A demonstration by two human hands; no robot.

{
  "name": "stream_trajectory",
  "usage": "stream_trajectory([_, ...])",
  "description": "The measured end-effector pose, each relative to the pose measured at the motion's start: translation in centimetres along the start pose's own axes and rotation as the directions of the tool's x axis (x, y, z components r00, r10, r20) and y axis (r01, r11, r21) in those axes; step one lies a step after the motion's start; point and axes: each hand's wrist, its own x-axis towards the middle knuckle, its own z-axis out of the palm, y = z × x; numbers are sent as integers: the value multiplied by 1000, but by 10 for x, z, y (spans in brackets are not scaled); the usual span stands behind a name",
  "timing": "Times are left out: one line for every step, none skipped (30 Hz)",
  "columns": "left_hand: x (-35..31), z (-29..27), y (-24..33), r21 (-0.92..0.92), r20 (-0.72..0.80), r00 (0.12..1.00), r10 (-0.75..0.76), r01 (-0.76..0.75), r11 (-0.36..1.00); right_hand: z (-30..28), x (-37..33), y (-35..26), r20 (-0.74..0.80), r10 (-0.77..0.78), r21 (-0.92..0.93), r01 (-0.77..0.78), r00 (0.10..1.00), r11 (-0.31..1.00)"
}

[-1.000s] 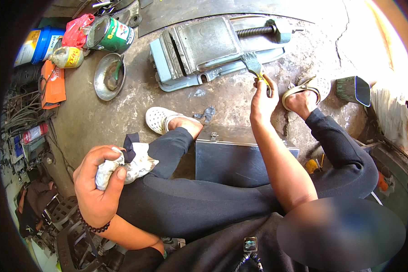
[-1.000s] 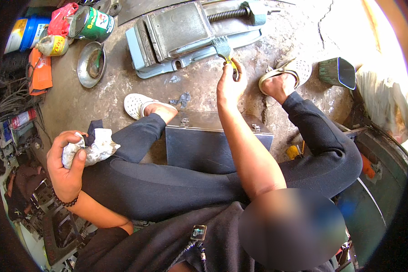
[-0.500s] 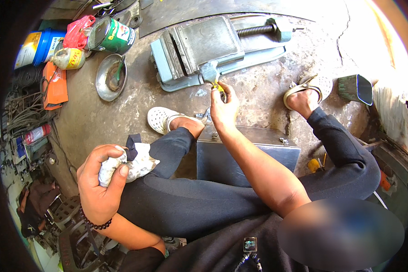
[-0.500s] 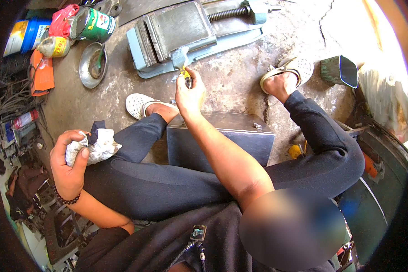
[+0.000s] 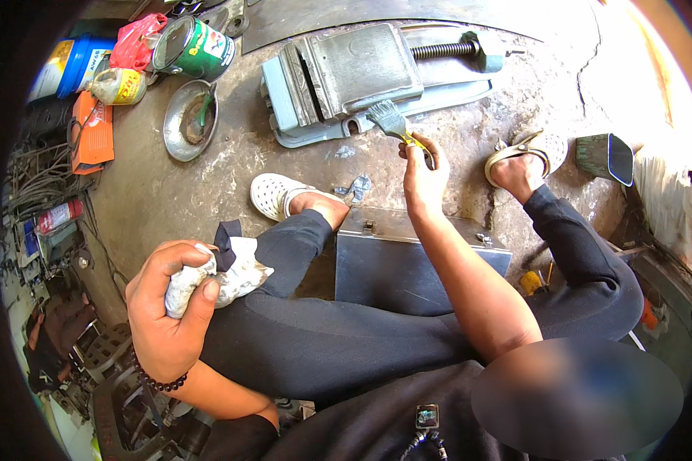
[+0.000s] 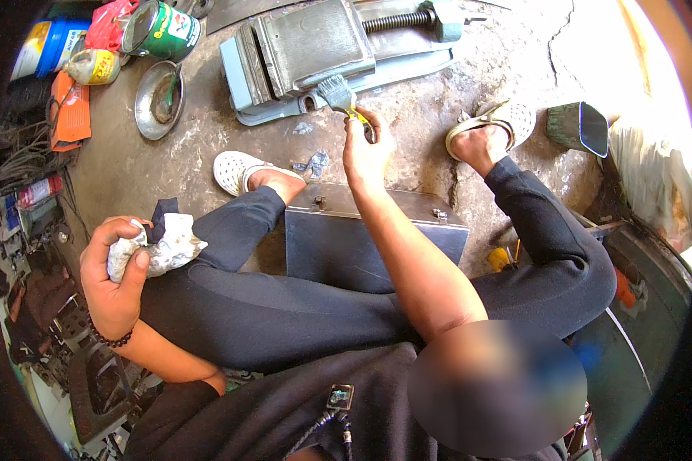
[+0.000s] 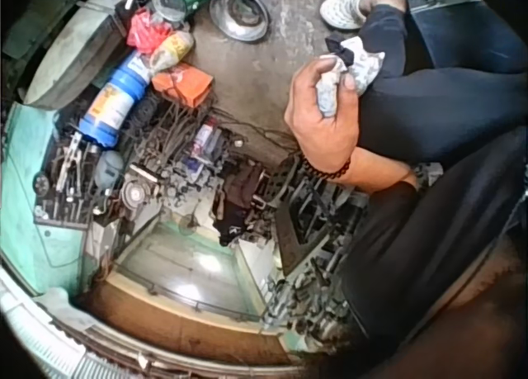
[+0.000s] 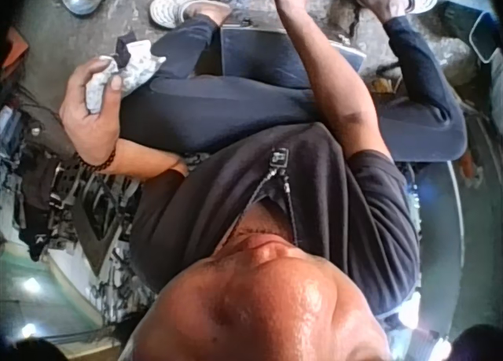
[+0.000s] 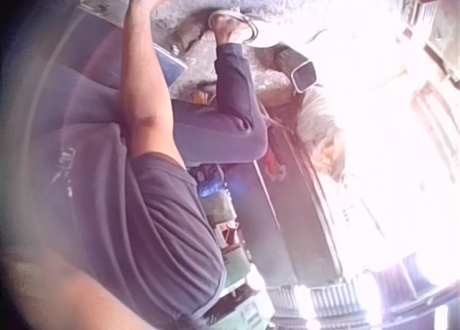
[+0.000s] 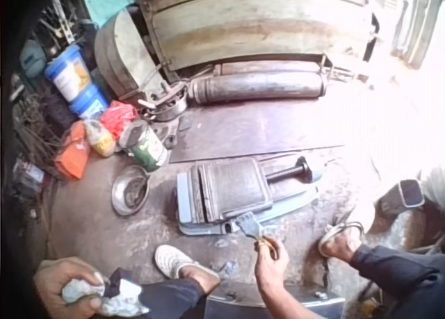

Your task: The person sits on the floor and uses a brush to apply paint to a bench vise. They repeatedly dip the brush into a paint container and coat the vise surfaces.

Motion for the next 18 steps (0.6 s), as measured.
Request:
stream_trajectory([0, 0, 0, 6, -6, 1000, 0, 0, 1000, 4, -2, -1, -32, 88, 57, -86, 996, 995])
stream_trajectory([0, 0, 0, 6, -10, 1000, -2, 2, 1000, 9, -6, -3, -63, 151, 171, -138, 987, 976])
stream_trajectory([0, 0, 0, 7, -15, 1000, -4, 4, 1000, 14, -9, -5, -67, 222, 249, -199, 973, 948])
stream_trajectory([-1, 0, 0, 3, -11, 1000, -1, 1, 1000, 18, -12, -7, -64, 292, 325, -257, 954, 910])
stream_trajectory([0, 0, -1, 0, -7, 1000, 2, -2, 1000, 22, -14, -9, -46, 346, 404, -299, 937, 864])
stream_trajectory([0, 0, -1, -13, -1, 1000, 8, -8, 1000, 26, -16, -11, -24, 350, 375, -316, 936, 872])
stream_trajectory([0, -1, -2, -1, -2, 1000, 11, -11, 1000, 30, -18, -13, -26, 361, 377, -325, 932, 868])
stream_trajectory([-1, -1, -3, 1, -1, 1000, 17, -17, 1000, 35, -19, -14, -32, 359, 381, -321, 933, 867])
stream_trajectory([-1, -2, -3, -5, 0, 1000, 24, -24, 1000, 39, -19, -15, -38, 362, 382, -321, 932, 867])
stream_trajectory([-1, -2, -4, 1, -3, 1000, 26, -26, 1000, 42, -18, -15, -47, 358, 394, -312, 932, 864])
stream_trajectory([-2, -2, -5, 0, -5, 1000, 28, -28, 1000, 45, -17, -15, -59, 353, 411, -299, 934, 861])
stream_trajectory([-2, -2, -5, -9, -7, 1000, 27, -27, 1000, 47, -16, -14, -70, 351, 426, -290, 934, 857])
stream_trajectory([-3, -3, -6, 2, -10, 999, 31, -31, 1000, 49, -15, -13, -81, 349, 440, -280, 934, 853])
stream_trajectory([-4, -3, -6, 4, -13, 999, 32, -32, 999, 51, -14, -12, -79, 347, 441, -279, 935, 853])
stream_trajectory([-4, -3, -7, 0, -15, 999, 29, -29, 1000, 52, -14, -10, -77, 345, 441, -279, 935, 853])
stream_trajectory([-5, -3, -7, 10, -14, 999, 38, -37, 999, 53, -14, -8, -82, 348, 440, -279, 934, 853])
stream_trajectory([-5, -4, -8, 12, -14, 999, 44, -44, 999, 55, -15, -6, -70, 332, 409, -277, 941, 870])
stream_trajectory([-5, -4, -8, 10, -13, 999, 51, -51, 999, 57, -16, -3, -64, 321, 376, -275, 945, 885])
